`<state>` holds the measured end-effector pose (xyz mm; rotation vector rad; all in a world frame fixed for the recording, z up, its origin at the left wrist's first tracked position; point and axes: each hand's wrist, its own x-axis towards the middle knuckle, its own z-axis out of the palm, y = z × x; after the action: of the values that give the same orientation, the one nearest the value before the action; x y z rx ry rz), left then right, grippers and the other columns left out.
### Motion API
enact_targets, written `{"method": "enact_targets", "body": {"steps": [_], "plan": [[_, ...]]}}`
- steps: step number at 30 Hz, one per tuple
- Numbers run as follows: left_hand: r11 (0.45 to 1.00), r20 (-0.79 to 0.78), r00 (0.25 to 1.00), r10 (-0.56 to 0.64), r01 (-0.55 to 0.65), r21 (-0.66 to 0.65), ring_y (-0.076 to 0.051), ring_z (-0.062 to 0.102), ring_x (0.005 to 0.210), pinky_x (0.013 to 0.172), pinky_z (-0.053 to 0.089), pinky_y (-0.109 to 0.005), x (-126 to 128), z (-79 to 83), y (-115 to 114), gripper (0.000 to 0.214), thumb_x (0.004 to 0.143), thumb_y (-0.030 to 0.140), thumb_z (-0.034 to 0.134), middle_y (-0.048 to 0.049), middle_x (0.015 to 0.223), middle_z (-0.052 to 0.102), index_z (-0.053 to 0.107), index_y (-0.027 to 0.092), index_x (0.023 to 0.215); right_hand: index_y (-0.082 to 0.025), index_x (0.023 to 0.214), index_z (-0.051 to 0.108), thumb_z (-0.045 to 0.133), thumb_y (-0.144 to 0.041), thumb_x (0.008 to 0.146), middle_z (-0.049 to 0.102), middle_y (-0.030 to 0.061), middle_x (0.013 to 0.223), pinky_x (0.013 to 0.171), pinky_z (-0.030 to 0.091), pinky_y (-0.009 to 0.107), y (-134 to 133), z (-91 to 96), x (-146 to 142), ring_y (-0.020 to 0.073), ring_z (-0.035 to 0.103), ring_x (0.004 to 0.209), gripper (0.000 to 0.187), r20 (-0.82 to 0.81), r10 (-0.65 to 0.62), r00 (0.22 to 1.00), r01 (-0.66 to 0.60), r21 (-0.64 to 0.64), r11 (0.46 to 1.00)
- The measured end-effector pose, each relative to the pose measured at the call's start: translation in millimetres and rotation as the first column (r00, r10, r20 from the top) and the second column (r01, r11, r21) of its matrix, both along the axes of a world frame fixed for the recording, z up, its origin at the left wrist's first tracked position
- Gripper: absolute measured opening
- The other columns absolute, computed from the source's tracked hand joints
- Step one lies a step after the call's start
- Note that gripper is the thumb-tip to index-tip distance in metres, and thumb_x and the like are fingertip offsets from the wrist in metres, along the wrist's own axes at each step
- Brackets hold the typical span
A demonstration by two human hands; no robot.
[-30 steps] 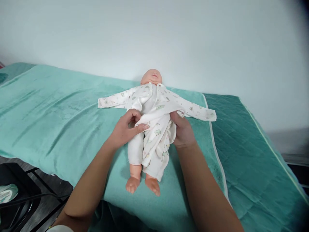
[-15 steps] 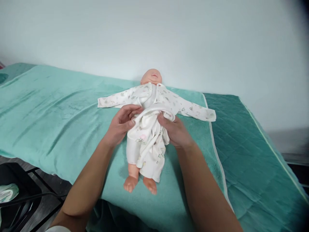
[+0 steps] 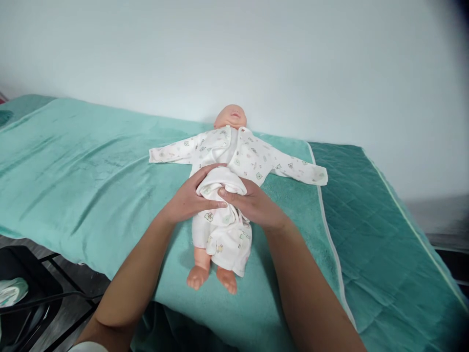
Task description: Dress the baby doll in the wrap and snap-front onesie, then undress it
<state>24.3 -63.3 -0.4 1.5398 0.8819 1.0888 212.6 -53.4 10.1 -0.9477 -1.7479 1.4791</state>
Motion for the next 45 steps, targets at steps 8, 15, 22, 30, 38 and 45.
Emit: {"method": "enact_targets", "body": {"steps": [8, 15, 22, 30, 38, 45], "plan": [[0.973, -0.002, 0.974, 0.229, -0.229, -0.018, -0.013, 0.050, 0.073, 0.067, 0.041, -0.025, 1.4, -8.3, -6.1, 0.033, 0.073, 0.043, 0.081, 0.0023, 0.078, 0.057, 0.063, 0.019, 0.087, -0.022, 0.109, 0.066, 0.087, -0.040, 0.067, 0.068, 0.0010, 0.100, 0.075, 0.051, 0.029, 4.5, 5.4, 9.2, 0.0207, 0.064, 0.091, 0.050, 0.031, 0.101, 0.994, -0.101, 0.024, 0.995], [0.915, 0.173, 0.913, 0.370, -0.327, -0.236, -0.010, 0.039, 0.063, 0.060, 0.035, -0.023, 8.2, -11.1, -53.9, 0.033, 0.084, 0.048, 0.070, 0.0042, 0.068, 0.047, 0.055, 0.019, 0.077, -0.022, 0.099, 0.068, 0.075, -0.044, 0.079, 0.067, -0.0001, 0.095, 0.080, 0.048, 0.031, 2.1, 10.0, 0.7, 0.0195, 0.062, 0.091, 0.030, 0.158, 0.114, 0.981, -0.134, 0.123, 0.983], [0.809, 0.149, 0.856, 0.496, -0.392, -0.438, -0.011, 0.043, 0.062, 0.059, 0.036, -0.023, 12.0, 0.4, -114.0, 0.036, 0.084, 0.052, 0.069, 0.0045, 0.068, 0.048, 0.052, 0.020, 0.080, -0.021, 0.094, 0.067, 0.077, -0.045, 0.073, 0.069, -0.0006, 0.091, 0.072, 0.045, 0.029, 0.4, 14.0, -3.6, 0.0208, 0.062, 0.086, 0.033, 0.396, 0.236, 0.887, -0.319, 0.157, 0.935], [0.677, 0.008, 0.786, 0.618, -0.526, -0.515, -0.013, 0.043, 0.067, 0.064, 0.036, -0.023, 39.4, 28.4, -178.7, 0.035, 0.083, 0.052, 0.068, 0.0029, 0.071, 0.050, 0.055, 0.020, 0.078, -0.020, 0.081, 0.073, 0.074, -0.029, 0.068, 0.073, 0.0008, 0.087, 0.070, 0.044, 0.027, -2.9, 14.6, -2.8, 0.0203, 0.064, 0.082, 0.016, 0.489, 0.352, 0.798, -0.492, 0.191, 0.849], [0.506, 0.153, 0.553, 0.819, -0.570, -0.648, -0.014, 0.053, 0.065, 0.066, 0.044, -0.027, 58.1, -7.2, -212.7, 0.033, 0.070, 0.047, 0.080, 0.0010, 0.073, 0.062, 0.065, 0.021, 0.083, -0.023, 0.077, 0.078, 0.072, -0.023, 0.063, 0.076, 0.0001, 0.082, 0.064, 0.042, 0.027, -14.3, 24.9, -5.0, 0.0196, 0.065, 0.075, 0.015, 0.571, 0.390, 0.722, -0.540, 0.113, 0.834], [0.409, 0.086, 0.456, 0.886, -0.680, -0.608, -0.014, 0.057, 0.068, 0.064, 0.042, -0.024, 46.5, -36.9, -218.8, 0.037, 0.070, 0.046, 0.080, 0.0009, 0.073, 0.063, 0.063, 0.020, 0.090, -0.025, 0.079, 0.079, 0.072, -0.034, 0.065, 0.074, -0.0031, 0.078, 0.057, 0.036, 0.025, -18.1, 22.9, -10.5, 0.0153, 0.062, 0.070, 0.018, 0.677, 0.355, 0.645, -0.547, 0.085, 0.833]]}}
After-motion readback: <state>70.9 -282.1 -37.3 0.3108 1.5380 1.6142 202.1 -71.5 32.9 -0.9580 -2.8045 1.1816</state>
